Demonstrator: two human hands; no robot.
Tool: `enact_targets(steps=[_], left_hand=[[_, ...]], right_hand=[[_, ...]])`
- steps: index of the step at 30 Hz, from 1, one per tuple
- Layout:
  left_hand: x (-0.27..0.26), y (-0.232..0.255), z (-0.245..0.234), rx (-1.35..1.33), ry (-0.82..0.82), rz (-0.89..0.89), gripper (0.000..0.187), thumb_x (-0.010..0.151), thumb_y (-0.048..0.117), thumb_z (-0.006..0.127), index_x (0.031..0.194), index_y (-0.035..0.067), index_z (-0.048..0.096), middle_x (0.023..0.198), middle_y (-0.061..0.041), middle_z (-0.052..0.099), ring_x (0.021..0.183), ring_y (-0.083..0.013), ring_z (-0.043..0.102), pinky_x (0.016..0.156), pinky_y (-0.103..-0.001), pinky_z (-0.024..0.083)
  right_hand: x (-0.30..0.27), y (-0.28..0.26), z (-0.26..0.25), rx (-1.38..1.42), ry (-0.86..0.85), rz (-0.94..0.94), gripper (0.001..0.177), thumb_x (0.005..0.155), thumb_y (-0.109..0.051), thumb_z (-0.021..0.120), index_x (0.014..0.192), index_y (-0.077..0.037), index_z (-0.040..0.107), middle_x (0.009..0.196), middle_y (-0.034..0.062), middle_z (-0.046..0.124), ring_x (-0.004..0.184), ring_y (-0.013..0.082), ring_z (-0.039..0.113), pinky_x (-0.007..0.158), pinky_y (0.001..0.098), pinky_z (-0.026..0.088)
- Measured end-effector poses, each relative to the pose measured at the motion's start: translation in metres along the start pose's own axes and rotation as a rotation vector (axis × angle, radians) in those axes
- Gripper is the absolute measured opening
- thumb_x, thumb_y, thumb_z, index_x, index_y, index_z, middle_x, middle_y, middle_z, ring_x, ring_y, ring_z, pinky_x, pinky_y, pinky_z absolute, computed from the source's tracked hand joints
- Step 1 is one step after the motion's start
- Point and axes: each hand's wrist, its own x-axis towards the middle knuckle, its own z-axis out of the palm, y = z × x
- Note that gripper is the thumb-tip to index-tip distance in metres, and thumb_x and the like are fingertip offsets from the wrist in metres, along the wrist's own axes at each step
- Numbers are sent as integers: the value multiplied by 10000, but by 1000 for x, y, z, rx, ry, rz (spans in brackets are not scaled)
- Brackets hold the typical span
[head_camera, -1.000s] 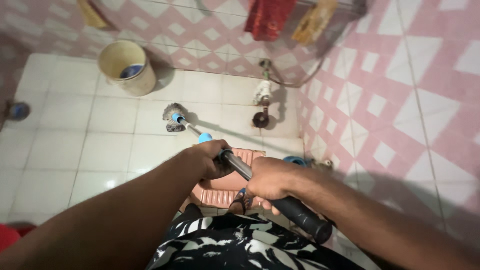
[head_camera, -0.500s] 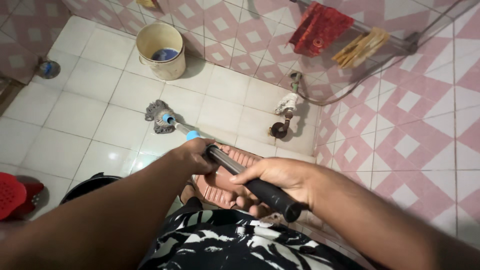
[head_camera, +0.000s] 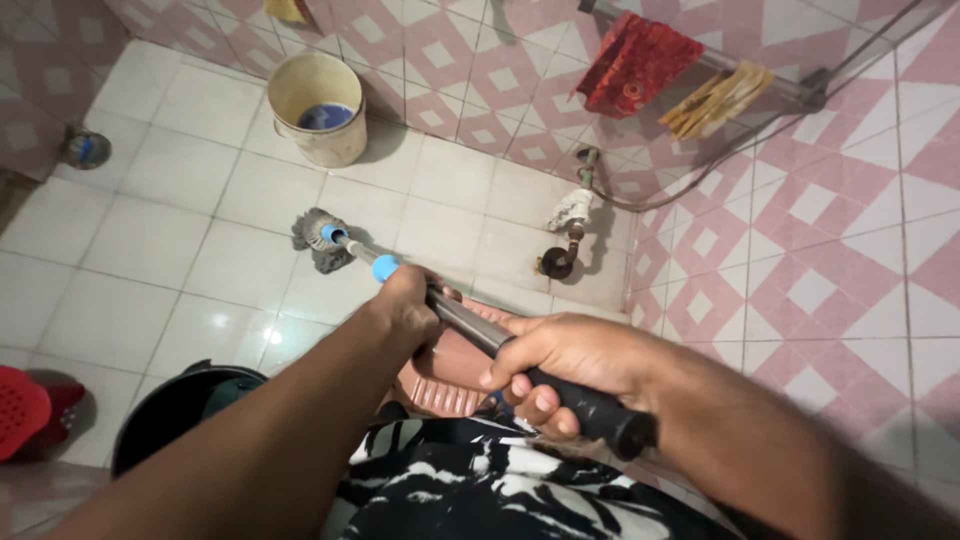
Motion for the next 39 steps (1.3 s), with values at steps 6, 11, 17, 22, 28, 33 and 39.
enact_targets(steps=[6, 11, 17, 22, 28, 33, 39], left_hand=[[-43, 29, 36, -87, -74, 113, 80, 914, 12, 373, 841, 45, 363, 728, -111, 406, 514, -193, 384, 470, -323, 451], [-80, 53, 65, -46, -209, 242, 70, 886, -20, 357, 843, 33, 371, 729, -118, 403, 502, -207, 378, 458, -337, 437], [-106, 65, 81, -10, -164, 346, 59, 895, -1, 359, 854, 35, 379, 735, -111, 413, 505, -209, 389, 467, -347, 440], [-115, 69, 88, 4, -177, 343, 65, 895, 2, 368, 847, 44, 379, 718, -102, 413, 500, -203, 391, 463, -341, 438], [-114, 80, 111, 10, -226, 341, 75, 896, 6, 379, 839, 55, 379, 699, -91, 414, 494, -196, 393, 459, -334, 436], [-117, 89, 124, 14, -266, 359, 85, 896, 9, 388, 832, 64, 379, 682, -81, 415, 490, -190, 395, 455, -328, 435], [-111, 128, 129, 16, -290, 365, 98, 897, 13, 399, 824, 75, 378, 663, -70, 415, 484, -183, 397, 450, -321, 433]], right_hand=[[-38, -22, 21, -207, 103, -159, 550, 831, -51, 656, 1361, -94, 517, 642, -20, 491, 395, 41, 469, 280, 214, 390], [-52, -29, 27, -230, 14, -308, 571, 912, -65, 664, 1439, -104, 447, 706, -2, 534, 429, 49, 501, 306, 234, 440], [-72, -30, 23, -203, -17, -340, 747, 933, -72, 642, 1551, -101, 225, 706, 31, 552, 428, 82, 528, 295, 257, 451], [-103, -35, 22, -267, -14, -336, 811, 972, -52, 623, 1614, -147, 136, 737, 57, 557, 448, 96, 532, 306, 277, 477], [-121, -44, 26, -258, -228, -311, 687, 1025, -92, 539, 1566, -98, 115, 670, 58, 506, 423, 112, 541, 347, 280, 498], [-113, -44, 32, -286, -84, -439, 740, 982, -67, 599, 1582, -100, 167, 701, 33, 522, 424, 85, 520, 310, 268, 469], [-58, -74, 56, -349, 162, -517, 869, 879, -97, 661, 1626, -150, 221, 682, 0, 552, 444, 69, 494, 312, 256, 412]])
